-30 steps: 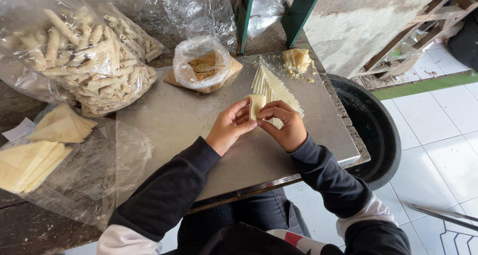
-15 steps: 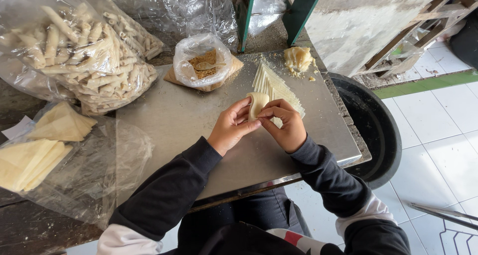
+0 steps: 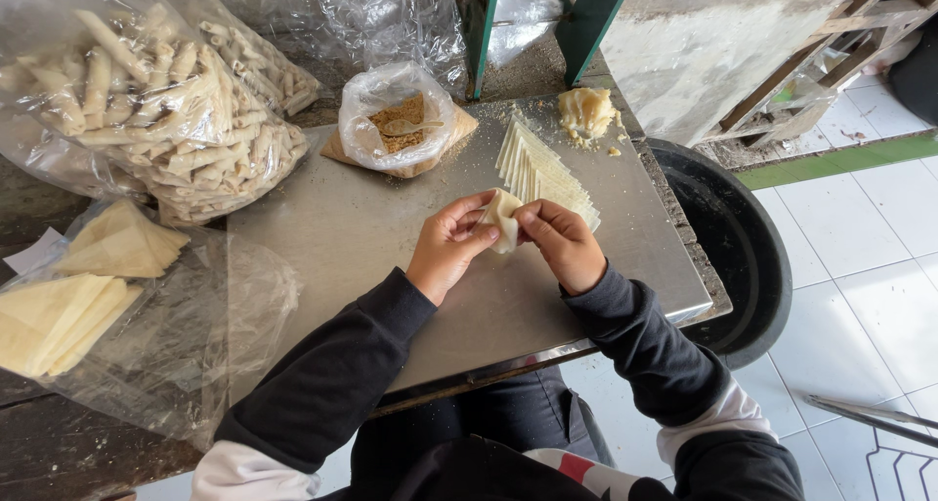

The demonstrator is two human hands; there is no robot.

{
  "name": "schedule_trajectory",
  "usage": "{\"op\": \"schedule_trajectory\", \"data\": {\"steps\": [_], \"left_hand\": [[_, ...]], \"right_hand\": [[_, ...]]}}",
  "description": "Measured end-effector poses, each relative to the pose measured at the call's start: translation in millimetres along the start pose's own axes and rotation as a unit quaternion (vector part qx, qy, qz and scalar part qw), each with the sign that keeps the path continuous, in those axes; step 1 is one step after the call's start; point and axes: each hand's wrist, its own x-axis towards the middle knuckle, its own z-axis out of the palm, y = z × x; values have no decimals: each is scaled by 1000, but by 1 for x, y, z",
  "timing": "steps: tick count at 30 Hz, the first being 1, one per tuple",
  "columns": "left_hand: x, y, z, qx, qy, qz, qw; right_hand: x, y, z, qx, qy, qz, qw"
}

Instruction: The person folds a thin wrapper into a cone, scoops a granular filling into it, and seals it. They repeat this process, stacking the finished items on the table.

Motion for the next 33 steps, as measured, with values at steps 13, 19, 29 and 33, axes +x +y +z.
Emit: {"op": "schedule_trajectory", "data": {"steps": [13,19,29,33], "left_hand": [[-4,-3,3,-35,-33,-37,998],[-1,-7,1,-13,-36,49,998],[-1,-9,-1,-68,-20,16,997],[-1,-10,0,-89,-4,-9,996]], "right_hand": [[-6,1,2,-41,5,-33,999],[-9,-11,8,-54,-2,-43,998],[-12,-9,10,-106,6,-73,992],[-10,6,3,-119,66,-17,991]]}}
